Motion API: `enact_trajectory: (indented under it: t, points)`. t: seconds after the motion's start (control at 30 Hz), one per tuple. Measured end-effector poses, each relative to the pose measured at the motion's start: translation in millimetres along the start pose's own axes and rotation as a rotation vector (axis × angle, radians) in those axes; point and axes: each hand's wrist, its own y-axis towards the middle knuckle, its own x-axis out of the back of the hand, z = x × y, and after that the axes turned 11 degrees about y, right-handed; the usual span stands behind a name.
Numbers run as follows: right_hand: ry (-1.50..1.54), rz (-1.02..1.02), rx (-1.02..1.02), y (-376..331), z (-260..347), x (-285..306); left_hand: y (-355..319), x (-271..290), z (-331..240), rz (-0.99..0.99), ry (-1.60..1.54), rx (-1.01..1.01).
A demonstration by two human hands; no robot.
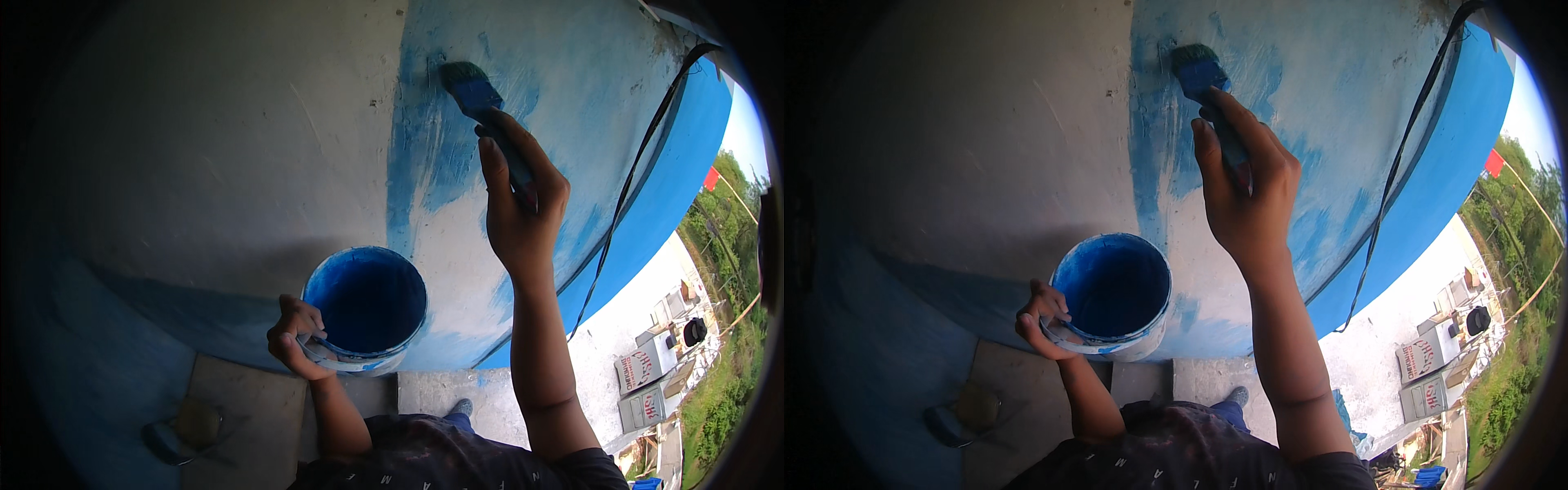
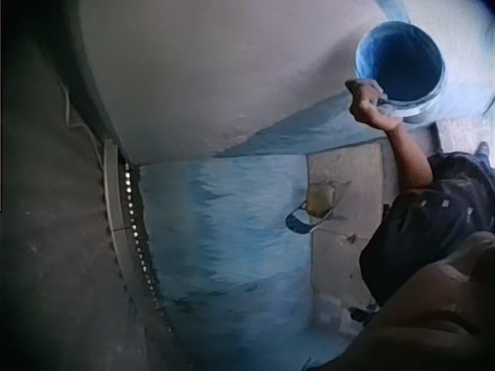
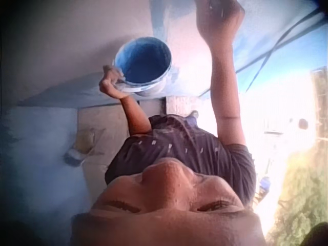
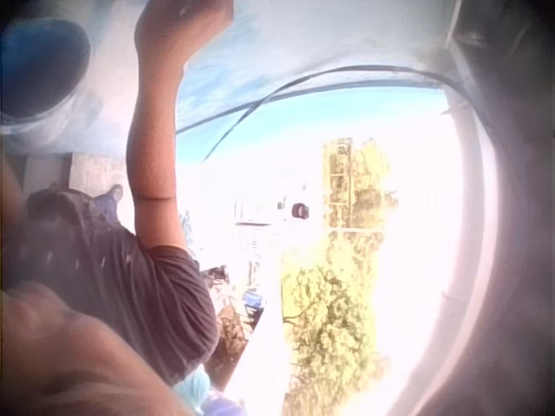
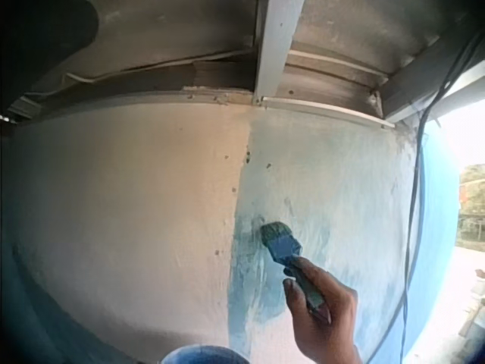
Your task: The person paints a concrete wall blue using a brush while holding a paint bucket. They apply several vertical and horizontal strokes of blue paint to the wall surface, dipping the brush back into the bucket to replenish paint.
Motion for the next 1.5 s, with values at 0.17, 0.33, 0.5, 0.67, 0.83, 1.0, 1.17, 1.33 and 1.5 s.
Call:
enact_trajectory:
  t: [0.17, 0.33, 0.5, 0.67, 0.83, 1.0, 1.17, 1.33, 1.5]
  points:
    - [-0.053, 0.129, -0.182, -82.8, -11.2, 6.2, -6.7, -1.4, 5.0, -0.031, -0.038, -0.01]
    - [0.083, 0.192, -0.397, -39.6, 1.9, 8.8, -4.3, -7.7, 4.1, -0.04, 0.037, -0.022]
    - [0.161, -0.02, -0.037, -17.3, -4.2, 7.5, -4.2, -4.0, 3.4, -0.029, 0.006, -0.082]
    - [-0.039, 0.116, -0.101, -125.0, -38.4, 8.3, -5.2, -5.0, 10.2, -0.038, 0.045, -0.062]
    - [-0.014, 0.34, -0.553, -142.6, -32.3, 14.7, -10.5, -0.5, 13.1, 0.003, 0.069, -0.008]
    - [0.143, 0.075, -0.124, -78.2, -17.0, 1.0, -4.8, 4.9, 7.6, 0.028, 0.065, -0.045]
    - [-0.074, 0.192, -0.123, -146.3, -39.7, -3.0, -9.4, 4.0, 15.0, 0.003, 0.029, -0.022]
    - [-0.078, 0.285, -0.439, -177.3, -35.2, 15.6, -12.5, 0.8, 19.5, 0.014, 0.006, 0.008]
    - [0.05, 0.042, -0.143, -107.0, -17.5, 17.1, -5.4, 13.1, 15.6, 0.071, 0.041, -0.026]
